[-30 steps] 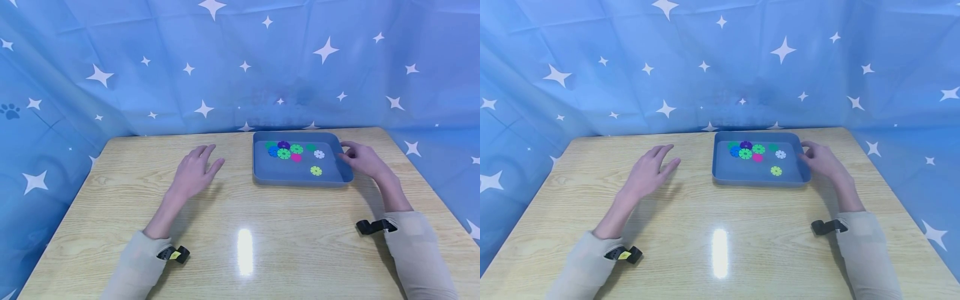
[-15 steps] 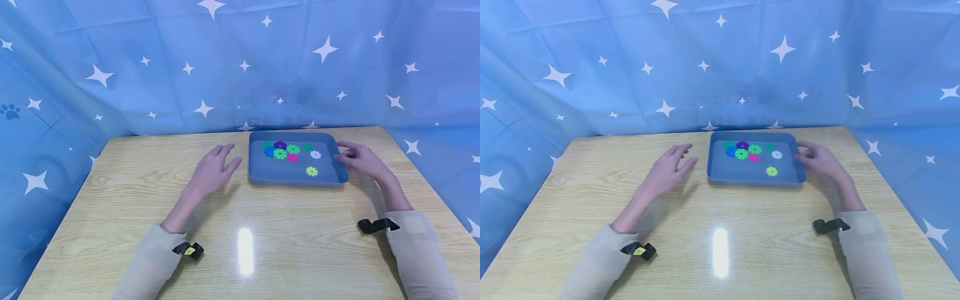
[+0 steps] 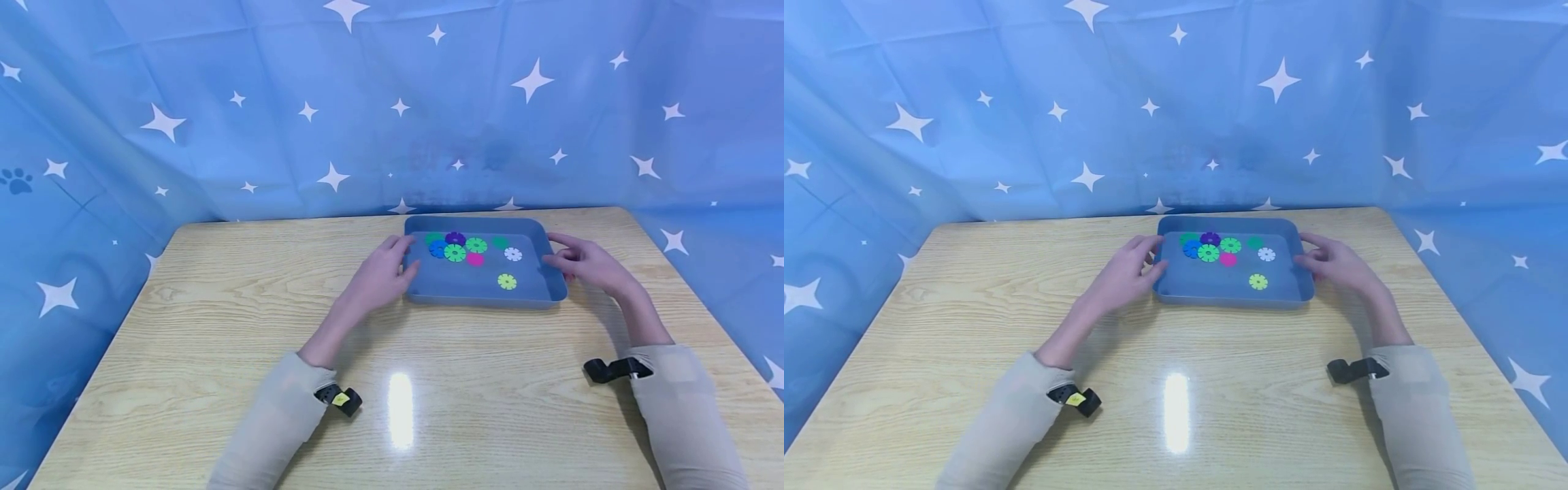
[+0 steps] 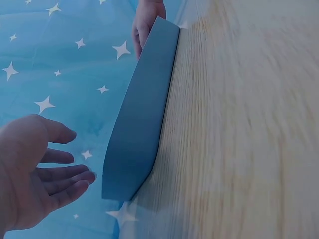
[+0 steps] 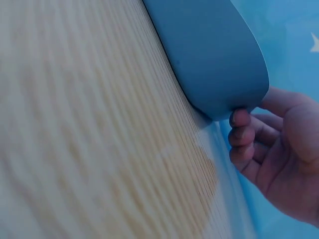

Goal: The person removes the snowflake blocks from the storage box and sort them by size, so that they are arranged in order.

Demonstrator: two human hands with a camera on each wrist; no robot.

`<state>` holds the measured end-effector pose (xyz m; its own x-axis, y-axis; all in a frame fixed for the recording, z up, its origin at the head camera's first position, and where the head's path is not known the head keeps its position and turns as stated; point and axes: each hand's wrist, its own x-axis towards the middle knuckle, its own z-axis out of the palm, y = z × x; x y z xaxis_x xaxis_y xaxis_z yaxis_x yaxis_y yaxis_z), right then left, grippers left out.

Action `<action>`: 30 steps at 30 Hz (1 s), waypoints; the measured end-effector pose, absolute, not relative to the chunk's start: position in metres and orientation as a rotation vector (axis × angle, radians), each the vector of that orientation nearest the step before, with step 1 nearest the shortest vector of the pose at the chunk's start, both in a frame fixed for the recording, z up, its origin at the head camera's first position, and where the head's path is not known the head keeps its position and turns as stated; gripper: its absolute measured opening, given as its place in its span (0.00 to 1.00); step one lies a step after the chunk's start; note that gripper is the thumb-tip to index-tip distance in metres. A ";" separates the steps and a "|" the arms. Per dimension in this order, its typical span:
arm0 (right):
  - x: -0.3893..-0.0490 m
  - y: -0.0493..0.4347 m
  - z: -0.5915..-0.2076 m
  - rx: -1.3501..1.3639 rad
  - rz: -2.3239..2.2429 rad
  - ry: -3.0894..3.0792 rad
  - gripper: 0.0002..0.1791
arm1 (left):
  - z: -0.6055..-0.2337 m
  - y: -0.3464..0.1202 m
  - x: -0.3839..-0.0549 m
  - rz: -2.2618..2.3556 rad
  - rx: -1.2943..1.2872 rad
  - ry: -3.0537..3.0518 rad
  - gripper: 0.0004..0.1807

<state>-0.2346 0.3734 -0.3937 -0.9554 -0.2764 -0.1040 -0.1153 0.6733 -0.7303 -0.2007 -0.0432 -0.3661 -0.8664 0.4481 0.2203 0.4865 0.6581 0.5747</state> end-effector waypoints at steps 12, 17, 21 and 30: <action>-0.236 0.374 -0.394 -0.344 -1.168 2.617 0.40 | -0.376 -0.009 -0.218 -1.156 -0.854 -2.831 0.24; -0.235 0.371 -0.392 -0.333 -1.153 2.601 0.41 | -0.381 0.003 -0.226 -1.196 -0.830 -2.862 0.25; -0.234 0.370 -0.391 -0.323 -1.149 2.595 0.41 | -0.385 0.012 -0.232 -1.215 -0.795 -2.889 0.23; -0.232 0.370 -0.390 -0.310 -1.147 2.579 0.42 | -0.394 0.028 -0.241 -1.192 -0.617 -2.954 0.22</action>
<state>-0.2321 0.3697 -0.3903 -0.9317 -0.3136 -0.1836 -0.0736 0.6577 -0.7497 -0.2411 0.0277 -0.3938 -0.9224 0.3834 0.0457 0.3077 0.6584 0.6869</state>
